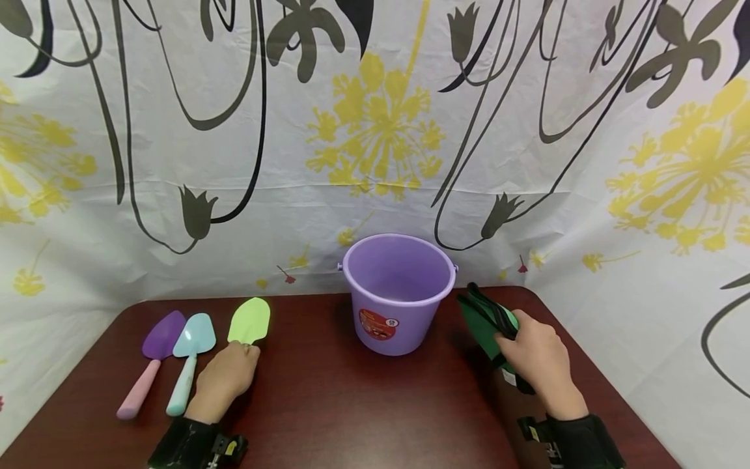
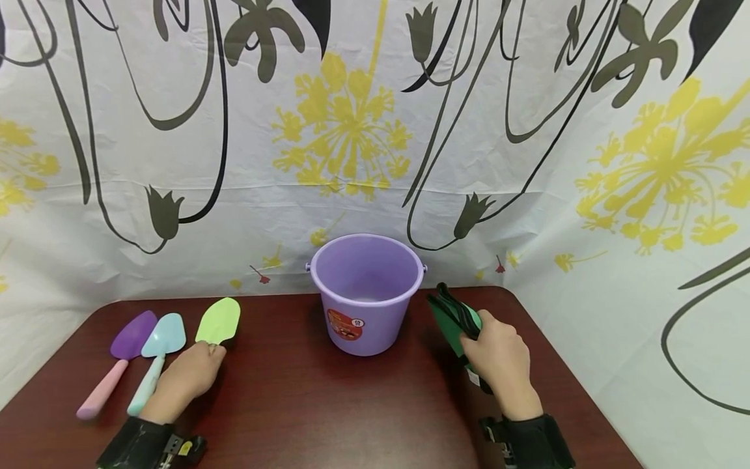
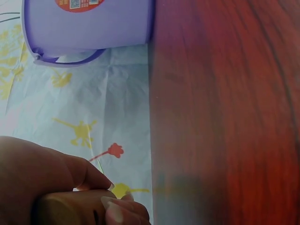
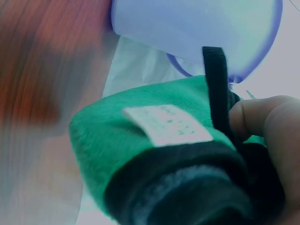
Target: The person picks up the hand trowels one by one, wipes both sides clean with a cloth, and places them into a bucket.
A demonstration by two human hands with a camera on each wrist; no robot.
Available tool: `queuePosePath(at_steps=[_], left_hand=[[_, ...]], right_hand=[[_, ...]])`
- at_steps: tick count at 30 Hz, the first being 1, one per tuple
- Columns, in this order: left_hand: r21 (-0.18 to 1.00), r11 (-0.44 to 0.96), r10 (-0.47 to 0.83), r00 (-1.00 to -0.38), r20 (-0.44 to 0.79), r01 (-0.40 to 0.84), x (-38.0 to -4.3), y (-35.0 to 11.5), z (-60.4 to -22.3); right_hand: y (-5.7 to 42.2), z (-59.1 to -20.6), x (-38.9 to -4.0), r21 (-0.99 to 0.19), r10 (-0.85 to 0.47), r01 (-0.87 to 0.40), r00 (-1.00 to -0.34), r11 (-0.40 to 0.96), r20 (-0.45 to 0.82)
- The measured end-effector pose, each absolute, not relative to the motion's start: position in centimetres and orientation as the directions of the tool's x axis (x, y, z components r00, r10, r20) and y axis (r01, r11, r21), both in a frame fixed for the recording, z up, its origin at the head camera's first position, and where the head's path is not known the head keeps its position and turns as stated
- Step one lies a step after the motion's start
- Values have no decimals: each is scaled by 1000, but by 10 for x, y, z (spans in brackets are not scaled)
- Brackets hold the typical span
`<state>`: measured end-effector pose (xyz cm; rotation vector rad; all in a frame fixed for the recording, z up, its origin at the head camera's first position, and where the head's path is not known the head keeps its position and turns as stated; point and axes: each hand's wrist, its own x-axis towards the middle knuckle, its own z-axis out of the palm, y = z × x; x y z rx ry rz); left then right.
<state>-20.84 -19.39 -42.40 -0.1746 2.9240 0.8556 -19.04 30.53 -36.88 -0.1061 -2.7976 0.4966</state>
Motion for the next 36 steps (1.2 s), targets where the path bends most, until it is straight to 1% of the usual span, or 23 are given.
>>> queuePosePath(at_steps=[6, 12, 18, 25, 31, 36], left_hand=[[579, 809, -70, -995, -68, -97, -206, -189, -418], [615, 786, -51, -997, -49, -71, -204, -185, -407], [634, 772, -6, -999, -50, -36, -201, -178, -396], [661, 750, 53, -997, -61, 0, -194, -166, -381], [685, 728, 114, -991, -71, 35, -188, -156, -376], [695, 716, 145, -988, -53, 68, -180, -146, -368]], right_hand=[[301, -359, -183, -416, 173, 13, -920, 909, 351], [294, -347, -174, -499, 227, -42, -855, 866, 466], [288, -341, -169, -564, 283, -83, -799, 821, 530], [283, -338, -167, -576, 291, -183, -718, 797, 632], [274, -335, -160, -563, 271, -227, -698, 795, 663], [266, -330, -153, -553, 267, -255, -671, 793, 692]])
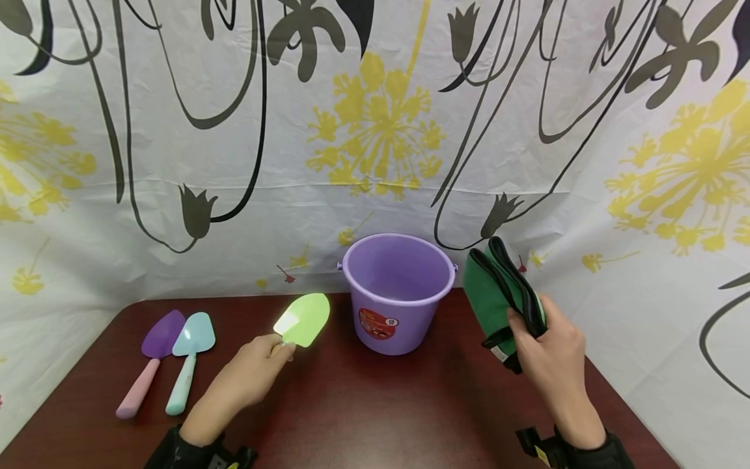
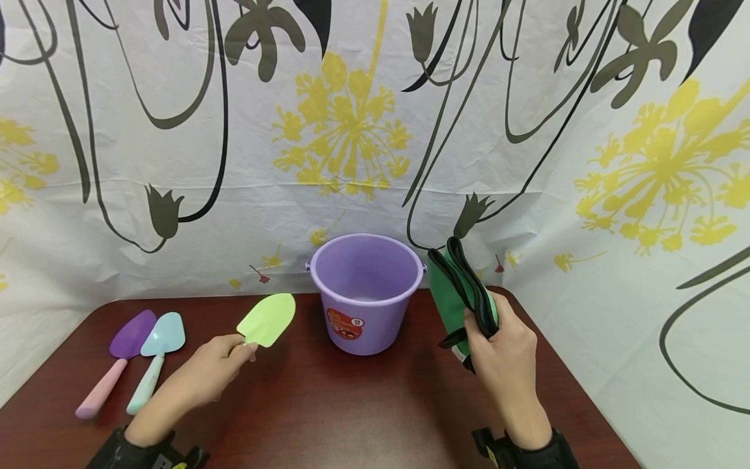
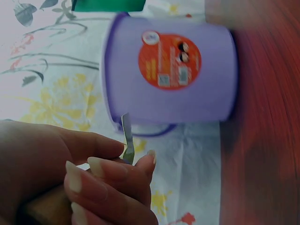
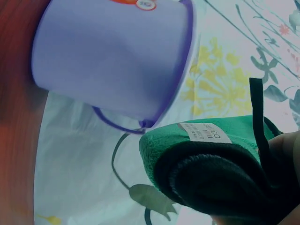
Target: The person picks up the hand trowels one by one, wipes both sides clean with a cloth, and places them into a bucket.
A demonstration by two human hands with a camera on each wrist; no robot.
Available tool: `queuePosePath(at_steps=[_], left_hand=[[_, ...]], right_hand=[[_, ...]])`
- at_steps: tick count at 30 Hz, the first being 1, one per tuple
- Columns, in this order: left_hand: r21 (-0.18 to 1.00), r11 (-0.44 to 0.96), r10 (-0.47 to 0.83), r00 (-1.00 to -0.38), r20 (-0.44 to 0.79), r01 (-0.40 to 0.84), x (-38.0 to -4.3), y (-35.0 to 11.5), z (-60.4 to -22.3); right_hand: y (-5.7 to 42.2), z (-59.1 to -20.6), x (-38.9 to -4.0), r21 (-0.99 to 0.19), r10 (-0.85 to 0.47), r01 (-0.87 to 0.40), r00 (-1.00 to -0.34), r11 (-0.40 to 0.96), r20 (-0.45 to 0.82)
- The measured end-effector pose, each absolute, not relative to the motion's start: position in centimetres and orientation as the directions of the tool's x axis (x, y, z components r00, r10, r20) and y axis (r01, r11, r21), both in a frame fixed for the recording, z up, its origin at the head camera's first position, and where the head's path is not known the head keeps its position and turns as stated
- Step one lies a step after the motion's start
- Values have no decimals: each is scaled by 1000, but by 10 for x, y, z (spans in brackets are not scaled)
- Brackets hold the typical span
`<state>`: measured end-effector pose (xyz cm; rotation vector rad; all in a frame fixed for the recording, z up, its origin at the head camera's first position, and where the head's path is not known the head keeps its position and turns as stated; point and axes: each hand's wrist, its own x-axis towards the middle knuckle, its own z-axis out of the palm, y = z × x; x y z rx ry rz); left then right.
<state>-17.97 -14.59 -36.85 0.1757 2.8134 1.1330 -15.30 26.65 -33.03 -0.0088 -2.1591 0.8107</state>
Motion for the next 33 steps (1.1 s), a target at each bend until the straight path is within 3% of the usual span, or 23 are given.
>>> queuePosePath(at_steps=[12, 27, 33], left_hand=[[707, 693, 226, -974, -27, 141, -161, -121, -358], [701, 679, 325, -945, -22, 217, -143, -104, -356], [696, 674, 346, -938, -2, 247, -139, -99, -356]], right_hand=[[251, -329, -143, -596, 243, -349, -679, 723, 693], [226, -336, -134, -407, 20, -545, -581, 733, 814], [216, -339, -131, -382, -50, -586, -587, 715, 808]])
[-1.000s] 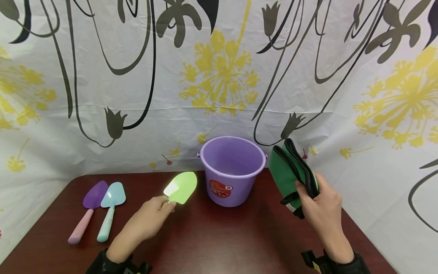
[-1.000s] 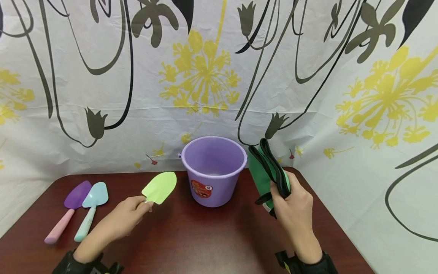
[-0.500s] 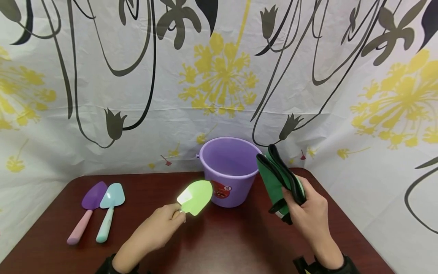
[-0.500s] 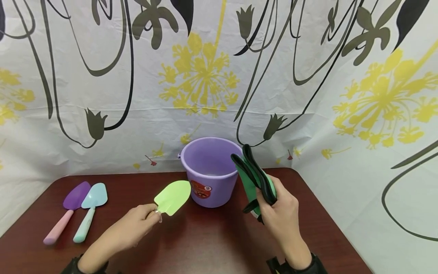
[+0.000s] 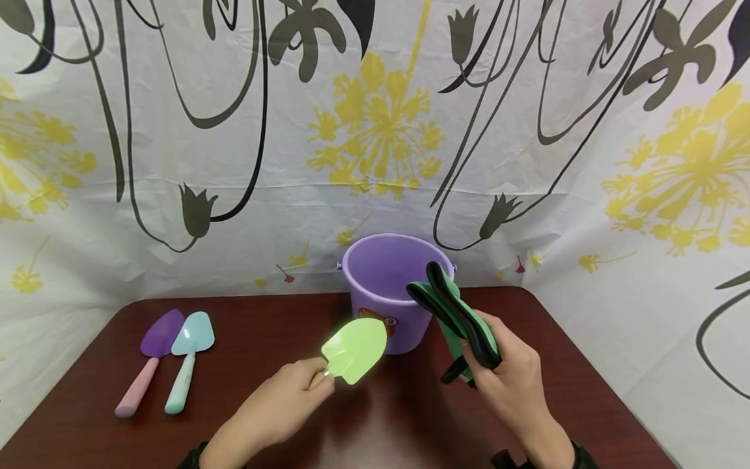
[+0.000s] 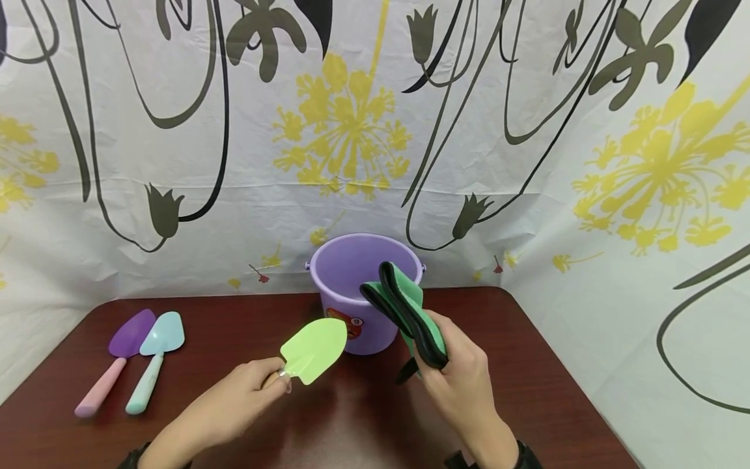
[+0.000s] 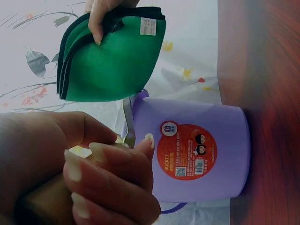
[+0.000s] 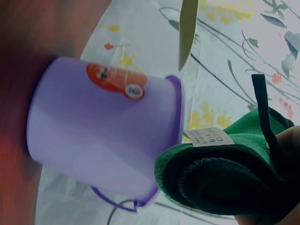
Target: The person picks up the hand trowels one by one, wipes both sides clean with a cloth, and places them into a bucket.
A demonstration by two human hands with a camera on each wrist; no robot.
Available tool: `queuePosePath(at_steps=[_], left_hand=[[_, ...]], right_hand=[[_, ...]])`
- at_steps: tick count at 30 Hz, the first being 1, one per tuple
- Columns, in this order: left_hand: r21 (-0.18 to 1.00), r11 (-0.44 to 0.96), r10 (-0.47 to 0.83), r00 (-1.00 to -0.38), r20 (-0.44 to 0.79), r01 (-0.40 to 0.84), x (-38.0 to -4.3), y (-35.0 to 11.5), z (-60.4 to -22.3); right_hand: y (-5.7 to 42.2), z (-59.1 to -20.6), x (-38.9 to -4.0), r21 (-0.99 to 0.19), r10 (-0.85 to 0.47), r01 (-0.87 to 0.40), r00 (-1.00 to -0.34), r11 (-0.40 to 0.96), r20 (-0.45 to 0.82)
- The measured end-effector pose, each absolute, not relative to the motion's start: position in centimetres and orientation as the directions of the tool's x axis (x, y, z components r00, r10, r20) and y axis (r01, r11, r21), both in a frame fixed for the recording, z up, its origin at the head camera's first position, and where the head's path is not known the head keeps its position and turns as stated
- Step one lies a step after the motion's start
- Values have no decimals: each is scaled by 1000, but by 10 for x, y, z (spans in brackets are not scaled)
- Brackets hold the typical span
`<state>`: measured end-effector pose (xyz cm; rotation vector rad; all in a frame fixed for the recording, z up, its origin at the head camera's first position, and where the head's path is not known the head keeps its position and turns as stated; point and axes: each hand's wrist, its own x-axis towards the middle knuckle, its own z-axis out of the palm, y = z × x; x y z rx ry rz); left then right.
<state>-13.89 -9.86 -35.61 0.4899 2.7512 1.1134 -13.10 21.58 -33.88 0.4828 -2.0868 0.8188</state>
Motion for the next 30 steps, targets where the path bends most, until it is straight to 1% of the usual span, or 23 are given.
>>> queuePosePath(at_steps=[8, 13, 16, 23, 28, 30], left_hand=[[691, 655, 394, -918, 33, 306, -136, -95, -359], [679, 654, 408, -911, 55, 334, -135, -93, -360], [681, 647, 416, -907, 64, 344, -135, -92, -361], [677, 639, 425, -901, 86, 366, -130, -88, -361], [667, 649, 419, -904, 88, 366, -127, -86, -359], [666, 648, 421, -903, 90, 369, -126, -85, -359]], right_hand=[[204, -348, -128, -340, -174, -640, -602, 689, 779], [198, -353, -125, -344, -211, -663, -609, 665, 765], [194, -355, -124, -334, -233, -681, -599, 652, 766], [188, -356, -122, -224, -325, -741, -517, 633, 792], [184, -357, -122, -155, -371, -744, -489, 650, 789], [183, -359, -122, -98, -399, -748, -454, 657, 797]])
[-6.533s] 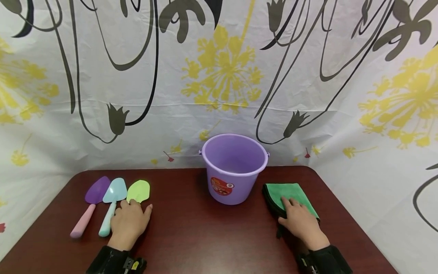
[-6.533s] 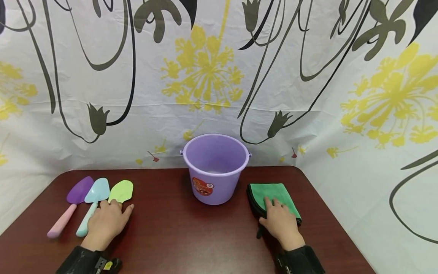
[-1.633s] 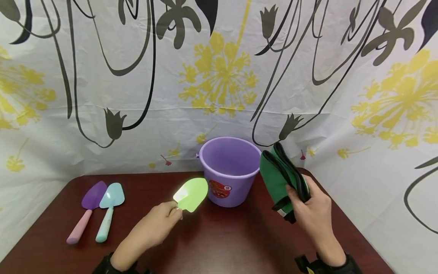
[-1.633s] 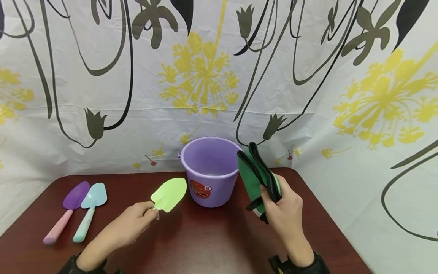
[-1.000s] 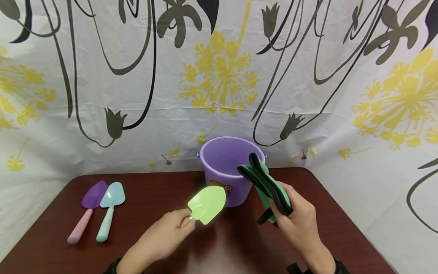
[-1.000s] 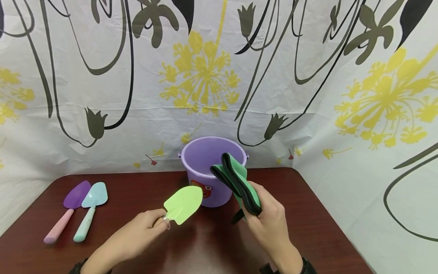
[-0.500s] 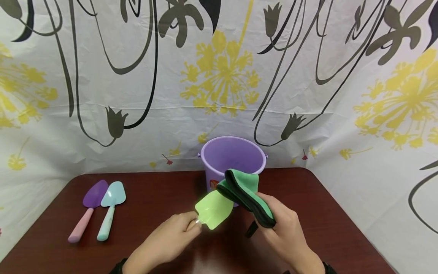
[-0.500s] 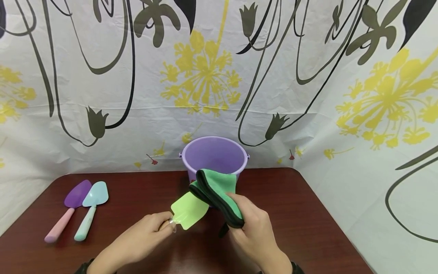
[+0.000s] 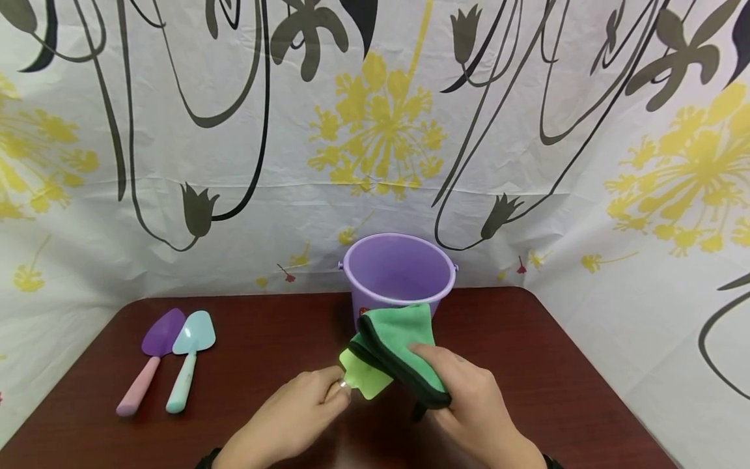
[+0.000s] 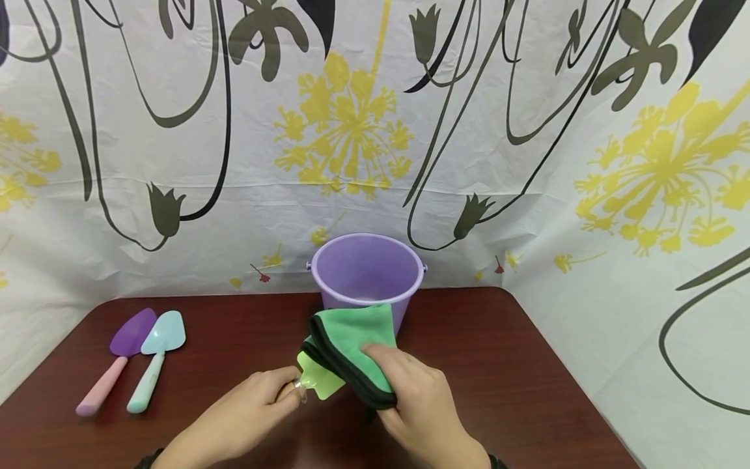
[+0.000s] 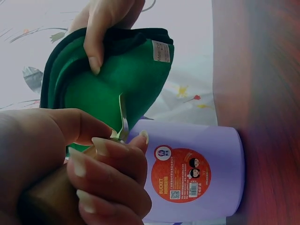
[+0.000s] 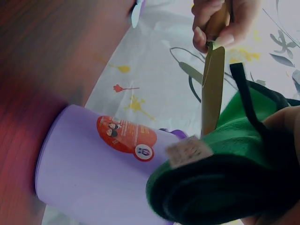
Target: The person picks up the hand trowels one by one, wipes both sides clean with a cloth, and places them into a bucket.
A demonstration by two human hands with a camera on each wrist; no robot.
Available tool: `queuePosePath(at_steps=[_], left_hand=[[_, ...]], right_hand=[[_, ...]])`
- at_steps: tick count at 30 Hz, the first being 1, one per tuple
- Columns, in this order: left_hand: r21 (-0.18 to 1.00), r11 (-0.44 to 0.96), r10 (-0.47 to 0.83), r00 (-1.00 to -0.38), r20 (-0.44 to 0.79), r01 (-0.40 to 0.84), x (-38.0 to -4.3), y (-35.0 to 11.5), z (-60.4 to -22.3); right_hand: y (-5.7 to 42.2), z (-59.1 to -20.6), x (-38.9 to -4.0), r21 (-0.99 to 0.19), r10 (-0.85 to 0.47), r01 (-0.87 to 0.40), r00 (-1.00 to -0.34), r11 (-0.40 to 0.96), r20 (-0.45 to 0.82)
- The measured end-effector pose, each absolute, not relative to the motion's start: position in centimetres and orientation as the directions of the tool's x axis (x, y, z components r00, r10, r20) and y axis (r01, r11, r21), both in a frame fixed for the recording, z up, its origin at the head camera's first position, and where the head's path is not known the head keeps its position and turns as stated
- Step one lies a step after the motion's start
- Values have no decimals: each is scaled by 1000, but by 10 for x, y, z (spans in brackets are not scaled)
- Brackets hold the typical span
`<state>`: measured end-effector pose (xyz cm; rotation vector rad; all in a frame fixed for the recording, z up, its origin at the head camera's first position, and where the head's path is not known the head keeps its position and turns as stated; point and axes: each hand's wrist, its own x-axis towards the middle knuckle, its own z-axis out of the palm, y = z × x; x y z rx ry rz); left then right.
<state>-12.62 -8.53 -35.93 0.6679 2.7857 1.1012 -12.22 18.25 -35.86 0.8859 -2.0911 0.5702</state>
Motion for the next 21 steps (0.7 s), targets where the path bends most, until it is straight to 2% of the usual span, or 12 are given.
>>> queuePosePath(at_steps=[5, 9, 11, 18, 21], left_hand=[[701, 622, 443, -895, 52, 349, -129, -85, -359], [728, 604, 448, -894, 26, 324, -133, -85, -362], [721, 610, 444, -895, 33, 329, -133, -85, -364], [730, 587, 445, -893, 72, 351, -133, -88, -366], [733, 584, 416, -904, 99, 349, -131, -89, -367]], right_hand=[[177, -361, -125, 48, -486, -763, -361, 644, 796], [172, -362, -125, 92, -532, -782, -326, 616, 782], [169, -362, -125, 107, -547, -799, -300, 591, 782], [159, -362, -126, 211, -606, -865, -127, 456, 785], [157, -364, -125, 245, -632, -870, -95, 428, 769]])
